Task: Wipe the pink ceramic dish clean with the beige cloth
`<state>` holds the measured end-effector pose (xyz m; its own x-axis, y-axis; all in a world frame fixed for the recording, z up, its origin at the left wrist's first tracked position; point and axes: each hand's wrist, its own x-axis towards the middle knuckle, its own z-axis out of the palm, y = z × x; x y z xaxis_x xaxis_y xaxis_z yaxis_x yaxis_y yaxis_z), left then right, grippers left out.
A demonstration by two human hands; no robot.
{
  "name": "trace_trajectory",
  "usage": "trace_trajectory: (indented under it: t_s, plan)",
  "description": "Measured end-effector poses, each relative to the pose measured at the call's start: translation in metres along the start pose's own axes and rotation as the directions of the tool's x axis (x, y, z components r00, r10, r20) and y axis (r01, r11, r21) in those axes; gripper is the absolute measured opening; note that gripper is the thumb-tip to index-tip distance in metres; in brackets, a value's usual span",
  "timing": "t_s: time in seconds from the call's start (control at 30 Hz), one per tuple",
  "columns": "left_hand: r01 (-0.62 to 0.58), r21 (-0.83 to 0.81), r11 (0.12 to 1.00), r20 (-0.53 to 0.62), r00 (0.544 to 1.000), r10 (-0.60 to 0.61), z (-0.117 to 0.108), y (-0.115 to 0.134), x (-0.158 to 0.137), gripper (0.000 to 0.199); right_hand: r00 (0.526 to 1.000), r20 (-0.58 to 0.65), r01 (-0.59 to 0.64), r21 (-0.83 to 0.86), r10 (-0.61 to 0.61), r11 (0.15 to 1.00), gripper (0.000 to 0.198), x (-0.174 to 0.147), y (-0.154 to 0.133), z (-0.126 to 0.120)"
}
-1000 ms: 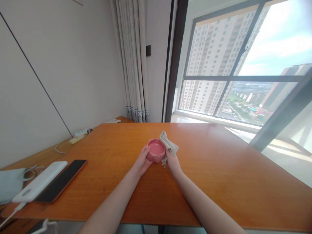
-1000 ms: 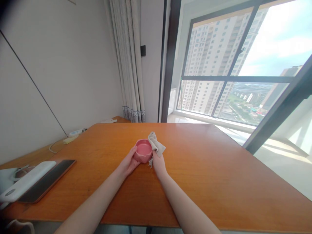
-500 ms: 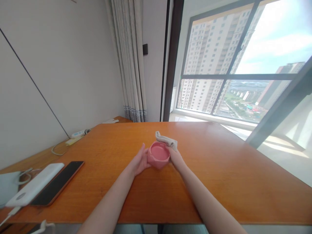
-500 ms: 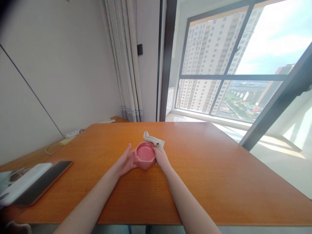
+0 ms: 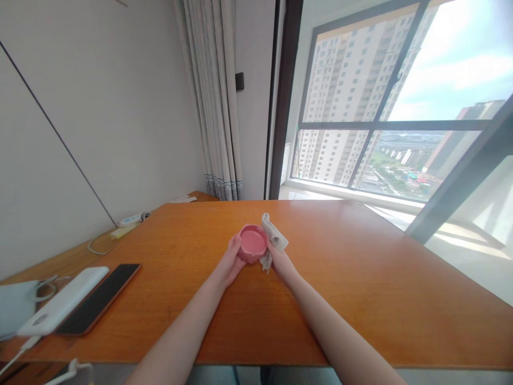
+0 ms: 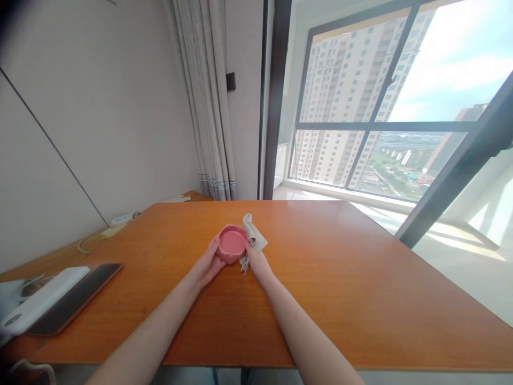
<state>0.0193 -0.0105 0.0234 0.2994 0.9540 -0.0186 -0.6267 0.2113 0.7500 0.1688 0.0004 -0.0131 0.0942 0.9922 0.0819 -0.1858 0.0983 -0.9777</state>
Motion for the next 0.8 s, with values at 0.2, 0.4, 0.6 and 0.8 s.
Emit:
trace_trajectory:
  t_s: [0.2,0.4,0.6,0.8]
  plan:
    - [0.231,0.111,0.967,0.17,0.954,-0.247,0.001,0.003,-0.005,0.055,0.998,-0.063,-0.021,0.039,0.023,0.999,0.046,0.01,-0.014,-0.021]
    - [0.283,0.327,0.902,0.055,0.947,-0.317,-0.008,0.0,-0.006,0.046,0.98,0.183,-0.046,-0.166,0.076,0.985,0.031,0.001,-0.025,-0.024]
    - [0.1,0.193,0.976,-0.087,0.993,-0.085,-0.003,-0.003,0.0,0.043,0.985,0.125,-0.119,0.015,0.116,0.993,0.045,-0.004,-0.023,-0.01]
    - [-0.036,0.058,0.998,-0.085,0.996,0.041,0.004,-0.01,-0.002,0.045,0.998,0.036,-0.058,0.056,0.056,0.997,0.051,0.0,-0.008,-0.004]
